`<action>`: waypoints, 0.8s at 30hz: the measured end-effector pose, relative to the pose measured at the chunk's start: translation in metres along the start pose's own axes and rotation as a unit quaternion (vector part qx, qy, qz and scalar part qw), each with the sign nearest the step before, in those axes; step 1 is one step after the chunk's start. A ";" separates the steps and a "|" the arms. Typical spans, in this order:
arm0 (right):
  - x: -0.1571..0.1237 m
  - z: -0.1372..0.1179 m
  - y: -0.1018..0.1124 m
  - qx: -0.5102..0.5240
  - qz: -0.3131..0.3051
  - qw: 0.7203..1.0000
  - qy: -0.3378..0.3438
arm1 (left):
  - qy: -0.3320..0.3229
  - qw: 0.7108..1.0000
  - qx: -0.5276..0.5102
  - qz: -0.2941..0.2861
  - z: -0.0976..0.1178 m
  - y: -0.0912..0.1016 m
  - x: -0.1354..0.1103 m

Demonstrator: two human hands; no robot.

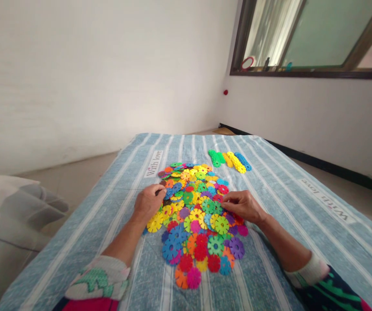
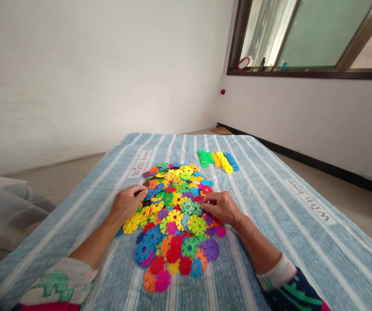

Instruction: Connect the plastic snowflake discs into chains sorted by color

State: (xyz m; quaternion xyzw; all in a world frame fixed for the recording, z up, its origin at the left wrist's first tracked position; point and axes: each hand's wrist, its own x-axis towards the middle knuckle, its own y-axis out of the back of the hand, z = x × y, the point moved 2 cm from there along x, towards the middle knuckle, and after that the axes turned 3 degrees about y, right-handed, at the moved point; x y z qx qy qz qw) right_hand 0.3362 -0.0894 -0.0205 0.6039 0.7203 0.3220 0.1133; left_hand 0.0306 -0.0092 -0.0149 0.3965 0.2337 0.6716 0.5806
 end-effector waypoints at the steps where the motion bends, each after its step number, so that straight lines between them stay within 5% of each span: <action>1: -0.001 -0.002 -0.001 0.010 -0.018 1.000 0.000 | 0.001 1.000 0.000 0.001 0.000 0.000 0.000; 12: -0.003 -0.018 -0.004 0.040 -0.133 0.990 -0.033 | -0.005 1.000 -0.010 0.007 -0.003 -0.002 0.000; 24: -0.004 -0.034 -0.007 -0.087 -0.159 0.983 0.014 | -0.003 1.000 -0.008 0.000 -0.001 -0.001 -0.001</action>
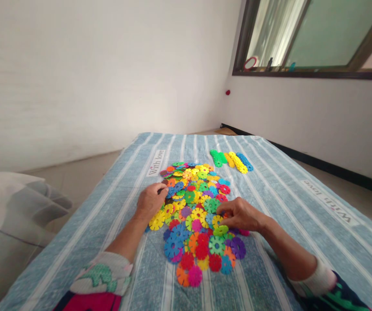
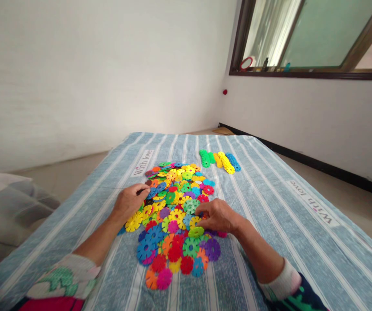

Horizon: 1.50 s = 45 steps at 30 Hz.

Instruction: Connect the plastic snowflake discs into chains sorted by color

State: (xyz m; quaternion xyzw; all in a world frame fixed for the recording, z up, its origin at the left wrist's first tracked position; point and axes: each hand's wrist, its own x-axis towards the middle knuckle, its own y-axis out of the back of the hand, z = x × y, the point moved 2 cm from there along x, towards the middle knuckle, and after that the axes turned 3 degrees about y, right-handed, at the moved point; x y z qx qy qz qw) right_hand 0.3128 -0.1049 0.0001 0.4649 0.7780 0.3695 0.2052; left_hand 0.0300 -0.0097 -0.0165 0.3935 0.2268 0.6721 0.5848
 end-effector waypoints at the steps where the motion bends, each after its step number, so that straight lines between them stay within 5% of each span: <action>1: 0.000 -0.001 0.000 -0.004 -0.004 1.000 0.002 | 0.000 1.000 0.000 0.000 0.000 0.000 0.000; 11: -0.001 -0.007 -0.003 0.039 -0.029 0.998 -0.028 | -0.007 1.000 0.002 0.000 0.001 0.000 0.000; 17: -0.003 -0.003 -0.006 0.152 -0.051 0.986 -0.043 | -0.008 1.000 0.006 -0.003 0.001 0.000 -0.001; 22: -0.001 0.006 -0.005 0.219 -0.003 0.975 -0.038 | -0.011 1.000 -0.002 -0.002 0.001 0.000 -0.001; 35: 0.012 0.005 -0.003 0.167 0.121 0.978 -0.010 | -0.014 1.000 -0.007 0.000 -0.001 -0.002 -0.001; 45: 0.015 -0.017 -0.004 0.115 0.059 0.991 0.042 | -0.012 1.000 0.011 0.000 -0.002 -0.002 0.000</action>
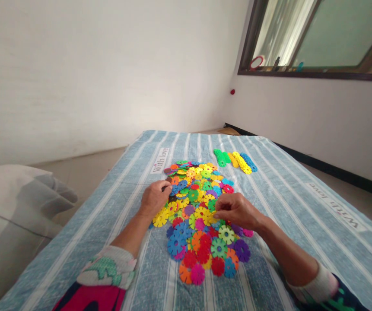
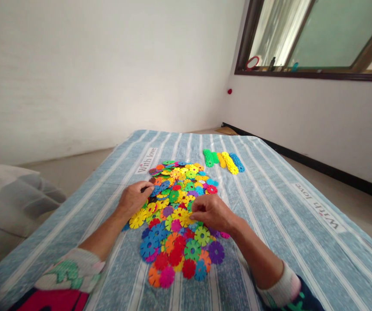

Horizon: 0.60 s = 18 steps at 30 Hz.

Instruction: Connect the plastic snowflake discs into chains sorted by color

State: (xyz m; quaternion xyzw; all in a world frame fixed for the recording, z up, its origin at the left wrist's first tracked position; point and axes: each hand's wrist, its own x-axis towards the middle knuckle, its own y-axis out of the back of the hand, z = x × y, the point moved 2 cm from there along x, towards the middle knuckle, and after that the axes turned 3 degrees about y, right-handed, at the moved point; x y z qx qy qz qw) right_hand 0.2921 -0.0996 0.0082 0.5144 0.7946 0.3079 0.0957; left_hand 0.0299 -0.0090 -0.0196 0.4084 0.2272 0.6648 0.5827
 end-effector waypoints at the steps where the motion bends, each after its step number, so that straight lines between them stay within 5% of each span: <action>1: 0.002 -0.003 -0.001 -0.013 -0.002 1.000 0.010 | -0.001 1.000 0.000 0.000 0.000 0.000 0.000; 18: 0.011 -0.011 -0.007 -0.160 -0.029 0.980 0.113 | 0.002 1.000 -0.003 -0.002 0.005 0.003 -0.002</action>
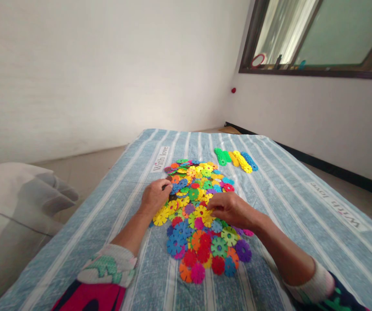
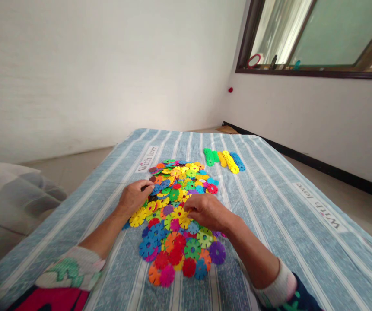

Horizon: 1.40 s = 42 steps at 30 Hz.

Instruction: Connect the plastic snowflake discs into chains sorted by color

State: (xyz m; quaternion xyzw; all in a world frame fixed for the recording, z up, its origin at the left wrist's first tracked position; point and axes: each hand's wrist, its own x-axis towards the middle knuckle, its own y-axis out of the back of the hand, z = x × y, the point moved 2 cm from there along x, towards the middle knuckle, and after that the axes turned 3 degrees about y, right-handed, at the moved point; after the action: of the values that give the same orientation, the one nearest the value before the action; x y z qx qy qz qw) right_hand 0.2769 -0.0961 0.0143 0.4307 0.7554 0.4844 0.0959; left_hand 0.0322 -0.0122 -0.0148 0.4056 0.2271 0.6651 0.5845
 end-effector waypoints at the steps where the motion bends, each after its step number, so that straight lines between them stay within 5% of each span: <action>1: 0.000 0.000 0.000 -0.008 -0.006 1.000 0.005 | 0.001 1.000 0.000 0.000 0.000 0.000 0.000; 7: 0.002 -0.005 0.000 -0.060 -0.065 0.996 0.023 | 0.000 1.000 0.000 -0.002 -0.001 -0.002 0.000; 16: 0.003 -0.015 -0.002 -0.195 -0.129 0.971 -0.039 | 0.001 1.000 0.003 -0.004 0.000 -0.001 0.001; 25: 0.005 -0.018 -0.003 -0.198 -0.151 0.967 -0.058 | -0.003 1.000 0.003 -0.008 -0.001 -0.001 0.001; 32: 0.006 -0.013 -0.006 -0.129 -0.120 0.983 -0.052 | 0.000 1.000 0.008 -0.007 -0.001 0.000 0.001; 37: 0.007 -0.008 -0.003 0.050 -0.105 0.991 -0.069 | 0.010 1.000 0.016 -0.008 0.001 0.002 0.002; 42: -0.002 0.024 0.031 0.186 0.068 0.973 -0.115 | 0.023 0.999 0.023 -0.007 -0.002 0.003 0.004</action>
State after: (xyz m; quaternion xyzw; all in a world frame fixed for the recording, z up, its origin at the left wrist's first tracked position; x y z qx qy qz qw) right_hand 0.3088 -0.0773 0.0266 0.5440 0.7851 0.2881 0.0677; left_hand 0.0293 -0.0088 -0.0125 0.4019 0.2592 0.6645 0.5742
